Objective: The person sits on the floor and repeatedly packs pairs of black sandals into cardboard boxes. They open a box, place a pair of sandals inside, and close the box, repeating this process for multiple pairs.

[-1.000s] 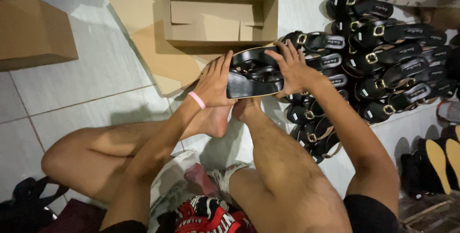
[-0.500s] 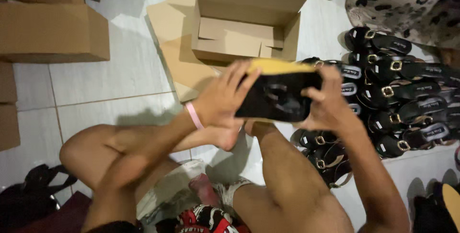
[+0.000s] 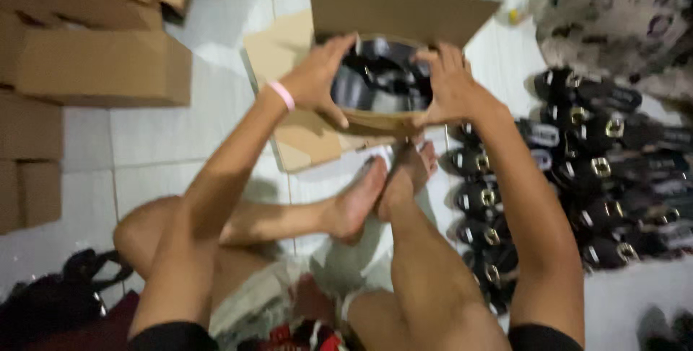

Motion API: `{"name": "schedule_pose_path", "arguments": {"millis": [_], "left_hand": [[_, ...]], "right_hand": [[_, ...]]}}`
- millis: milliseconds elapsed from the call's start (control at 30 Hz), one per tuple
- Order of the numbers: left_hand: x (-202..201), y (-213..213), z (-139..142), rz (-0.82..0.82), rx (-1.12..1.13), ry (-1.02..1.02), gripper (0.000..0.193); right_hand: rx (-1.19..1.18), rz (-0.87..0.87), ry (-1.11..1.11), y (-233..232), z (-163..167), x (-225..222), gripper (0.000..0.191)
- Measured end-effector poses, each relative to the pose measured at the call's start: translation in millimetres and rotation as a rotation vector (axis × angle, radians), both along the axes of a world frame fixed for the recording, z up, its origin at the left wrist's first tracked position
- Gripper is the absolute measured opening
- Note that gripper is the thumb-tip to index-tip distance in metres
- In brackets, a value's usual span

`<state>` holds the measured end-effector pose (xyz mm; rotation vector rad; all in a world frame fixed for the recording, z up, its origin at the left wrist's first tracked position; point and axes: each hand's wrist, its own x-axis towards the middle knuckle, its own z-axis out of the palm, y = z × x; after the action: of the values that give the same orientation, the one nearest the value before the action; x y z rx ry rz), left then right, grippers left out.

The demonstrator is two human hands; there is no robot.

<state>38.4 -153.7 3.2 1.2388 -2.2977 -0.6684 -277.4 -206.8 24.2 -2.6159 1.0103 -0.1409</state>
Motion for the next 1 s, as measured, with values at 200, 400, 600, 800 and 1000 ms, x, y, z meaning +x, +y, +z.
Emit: {"name": "schedule_pose_path", "arguments": {"millis": [200,400,600,800,1000], "left_hand": [[0,-16,-21,0.014,0.054,-0.019,0.133],[-11,-3,-14,0.111,0.029,-0.24,0.127],[-23,-2,-12,0.197,-0.098,-0.515,0.132],[-37,-11,-11,0.282,0.078,-0.69,0.125],[5,25,-13,0.239,-0.411,-0.215,0.085]], "right_hand": [[-0.026,-0.023,0.054,-3,-17,-2,0.12],[0.04,0.012,0.113,-9,-18,-3,0.11],[-0.138,-0.022,0.107,-10,-30,-14,0.084],[-0.213,-0.111,0.204,4,-25,1,0.071],[-0.242,-0.224,-0.272,18,-30,-16,0.067]]}}
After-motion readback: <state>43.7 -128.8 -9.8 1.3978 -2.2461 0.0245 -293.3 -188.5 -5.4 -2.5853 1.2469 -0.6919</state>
